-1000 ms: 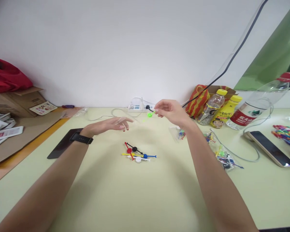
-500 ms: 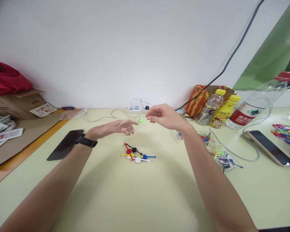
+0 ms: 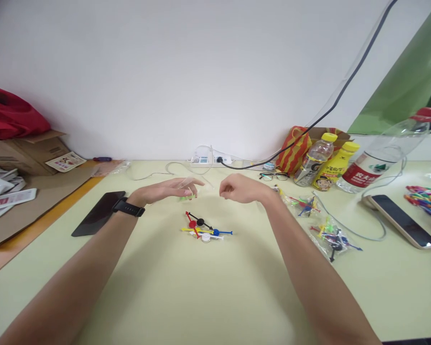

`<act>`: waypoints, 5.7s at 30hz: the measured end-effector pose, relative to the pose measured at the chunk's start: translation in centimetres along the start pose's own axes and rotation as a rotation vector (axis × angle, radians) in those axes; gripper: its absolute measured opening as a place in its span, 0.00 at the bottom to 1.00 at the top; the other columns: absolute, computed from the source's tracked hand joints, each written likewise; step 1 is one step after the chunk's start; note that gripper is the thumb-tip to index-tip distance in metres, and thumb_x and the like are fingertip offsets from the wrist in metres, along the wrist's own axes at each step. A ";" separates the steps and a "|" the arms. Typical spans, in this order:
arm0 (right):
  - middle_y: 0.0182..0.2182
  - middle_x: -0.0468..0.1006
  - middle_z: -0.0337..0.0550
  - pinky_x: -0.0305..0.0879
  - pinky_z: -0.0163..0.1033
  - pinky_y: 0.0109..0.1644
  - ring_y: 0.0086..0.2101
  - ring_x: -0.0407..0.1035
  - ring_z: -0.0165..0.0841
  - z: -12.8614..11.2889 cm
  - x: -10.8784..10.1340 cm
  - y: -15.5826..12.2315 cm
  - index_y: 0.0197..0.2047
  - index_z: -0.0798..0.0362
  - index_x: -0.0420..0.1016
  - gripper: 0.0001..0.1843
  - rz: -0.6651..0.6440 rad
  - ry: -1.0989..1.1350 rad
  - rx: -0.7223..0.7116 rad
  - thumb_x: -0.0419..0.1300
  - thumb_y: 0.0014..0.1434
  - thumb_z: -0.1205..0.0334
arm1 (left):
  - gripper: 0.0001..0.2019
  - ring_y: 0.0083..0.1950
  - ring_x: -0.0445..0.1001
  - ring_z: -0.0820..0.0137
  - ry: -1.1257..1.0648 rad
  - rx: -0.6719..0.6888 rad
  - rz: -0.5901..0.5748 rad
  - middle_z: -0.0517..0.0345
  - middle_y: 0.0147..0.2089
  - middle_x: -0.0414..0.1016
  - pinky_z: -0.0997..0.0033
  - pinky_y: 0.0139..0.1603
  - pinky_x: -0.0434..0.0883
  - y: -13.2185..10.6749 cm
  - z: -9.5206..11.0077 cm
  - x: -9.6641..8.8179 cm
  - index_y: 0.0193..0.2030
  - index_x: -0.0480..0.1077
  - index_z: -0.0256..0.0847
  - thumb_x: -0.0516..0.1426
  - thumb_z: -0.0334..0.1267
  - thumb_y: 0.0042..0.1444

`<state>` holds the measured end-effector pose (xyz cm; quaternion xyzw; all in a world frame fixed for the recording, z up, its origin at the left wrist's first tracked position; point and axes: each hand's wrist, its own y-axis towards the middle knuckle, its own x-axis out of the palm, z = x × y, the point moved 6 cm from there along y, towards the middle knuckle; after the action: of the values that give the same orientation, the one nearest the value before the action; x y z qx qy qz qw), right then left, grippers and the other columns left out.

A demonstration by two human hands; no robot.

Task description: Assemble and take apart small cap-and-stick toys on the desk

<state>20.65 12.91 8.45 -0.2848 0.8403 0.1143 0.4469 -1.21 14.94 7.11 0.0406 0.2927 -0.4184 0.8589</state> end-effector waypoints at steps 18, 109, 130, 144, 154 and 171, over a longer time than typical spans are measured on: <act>0.36 0.83 0.46 0.69 0.34 0.37 0.34 0.74 0.31 -0.2 6.8 3.7 0.43 0.55 0.79 0.11 -0.071 0.438 0.001 0.59 0.67 0.58 | 0.34 0.69 0.66 0.52 0.071 -0.123 -0.060 0.51 0.67 0.73 0.55 0.68 0.62 -0.6 -2.3 -0.6 0.74 0.62 0.51 0.55 0.62 0.65; 0.24 0.77 0.39 0.56 0.34 0.23 0.20 0.62 0.26 2.4 -3.8 -0.2 0.32 0.53 0.76 0.06 0.574 0.886 -0.047 0.63 0.47 0.65 | 0.44 0.64 0.70 0.49 -0.329 0.018 -0.243 0.44 0.64 0.73 0.53 0.60 0.70 -1.5 -1.1 -0.3 0.79 0.48 0.50 0.60 0.47 0.58; 0.31 0.85 0.46 0.57 0.34 0.23 0.20 0.60 0.25 0.6 -2.0 0.1 0.39 0.54 0.80 0.09 0.375 0.657 0.009 0.68 0.53 0.61 | 0.41 0.66 0.67 0.53 -0.227 0.060 -0.190 0.48 0.64 0.72 0.55 0.63 0.66 -0.3 0.4 1.0 0.78 0.53 0.53 0.61 0.46 0.60; 0.29 0.82 0.45 0.62 0.35 0.30 0.29 0.72 0.33 -0.3 -2.5 0.2 0.29 0.56 0.81 0.14 0.494 0.358 0.007 0.72 0.50 0.53 | 0.40 0.63 0.67 0.57 -0.318 0.137 -0.216 0.48 0.63 0.68 0.56 0.58 0.69 1.0 1.3 2.6 0.78 0.52 0.54 0.59 0.41 0.60; 0.37 0.86 0.45 0.62 0.36 0.32 0.29 0.68 0.32 -1.7 -1.6 -0.4 0.40 0.51 0.85 0.18 0.193 0.249 -0.048 0.58 0.66 0.49 | 0.39 0.64 0.67 0.55 -0.357 0.137 -0.205 0.49 0.64 0.70 0.57 0.57 0.68 1.2 0.4 2.7 0.78 0.52 0.55 0.58 0.39 0.60; 0.34 0.84 0.45 0.62 0.34 0.35 0.33 0.74 0.33 -3.1 5.1 1.8 0.32 0.54 0.79 0.12 -0.120 -0.021 0.025 0.62 0.63 0.56 | 0.37 0.58 0.74 0.55 -0.380 -0.148 0.166 0.45 0.63 0.74 0.60 0.55 0.71 -1.8 -7.3 -3.4 0.76 0.59 0.49 0.60 0.51 0.61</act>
<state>15.27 11.10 5.94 -0.3279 0.8185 0.0799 0.4650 -7.57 18.45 3.18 -0.0781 0.1510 -0.3240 0.9307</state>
